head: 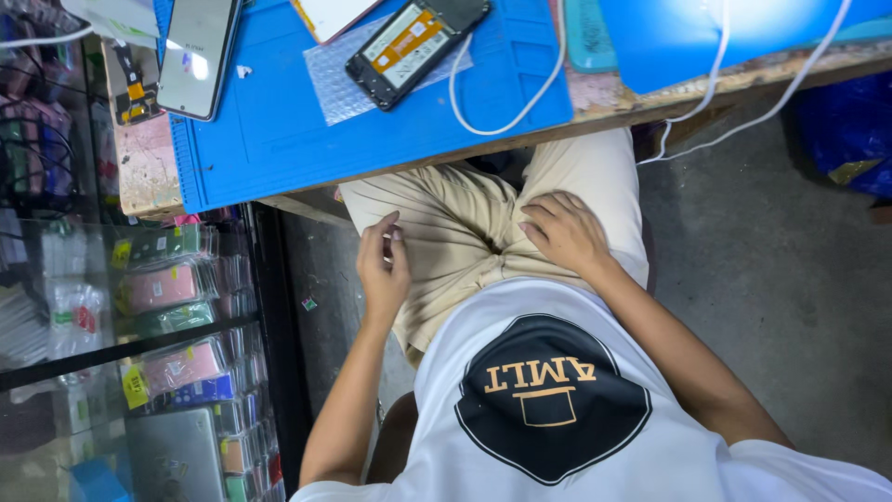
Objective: The person operates mobile phones on a blue mat, navigating through system menus and dialer screens, then handles a disassembled phone, removes its back cover, and wipes the interior with a cloth.
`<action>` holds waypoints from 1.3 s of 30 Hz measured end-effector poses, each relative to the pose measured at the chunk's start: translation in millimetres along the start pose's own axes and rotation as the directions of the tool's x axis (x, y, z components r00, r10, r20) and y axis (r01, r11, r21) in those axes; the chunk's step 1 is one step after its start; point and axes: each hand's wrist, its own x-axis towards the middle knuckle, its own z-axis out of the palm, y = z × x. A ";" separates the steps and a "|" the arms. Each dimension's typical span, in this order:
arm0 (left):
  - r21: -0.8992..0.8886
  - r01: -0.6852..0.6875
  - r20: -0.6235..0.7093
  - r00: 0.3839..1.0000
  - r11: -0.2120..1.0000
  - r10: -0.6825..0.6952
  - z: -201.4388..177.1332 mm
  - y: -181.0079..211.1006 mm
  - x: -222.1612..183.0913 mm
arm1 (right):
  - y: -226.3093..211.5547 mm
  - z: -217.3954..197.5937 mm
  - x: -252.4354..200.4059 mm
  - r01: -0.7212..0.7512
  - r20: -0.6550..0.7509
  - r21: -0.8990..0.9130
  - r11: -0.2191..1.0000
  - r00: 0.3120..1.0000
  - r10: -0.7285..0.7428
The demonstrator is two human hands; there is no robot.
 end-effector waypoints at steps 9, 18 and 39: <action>-0.103 0.137 0.101 0.987 0.985 -0.127 15.7 -19.5 6.4 | -19.4 23.6 46.7 0.013 0.160 -0.083 0.996 0.987 0.001; -0.056 0.331 0.167 0.933 0.942 -0.318 31.9 -39.5 22.9 | -25.1 25.8 52.6 0.004 0.174 -0.065 0.998 0.985 0.007; -0.140 0.699 0.271 0.708 0.701 -0.652 278.4 -174.3 131.4 | -5.7 13.7 7.1 -0.097 0.019 -0.255 0.962 0.994 0.105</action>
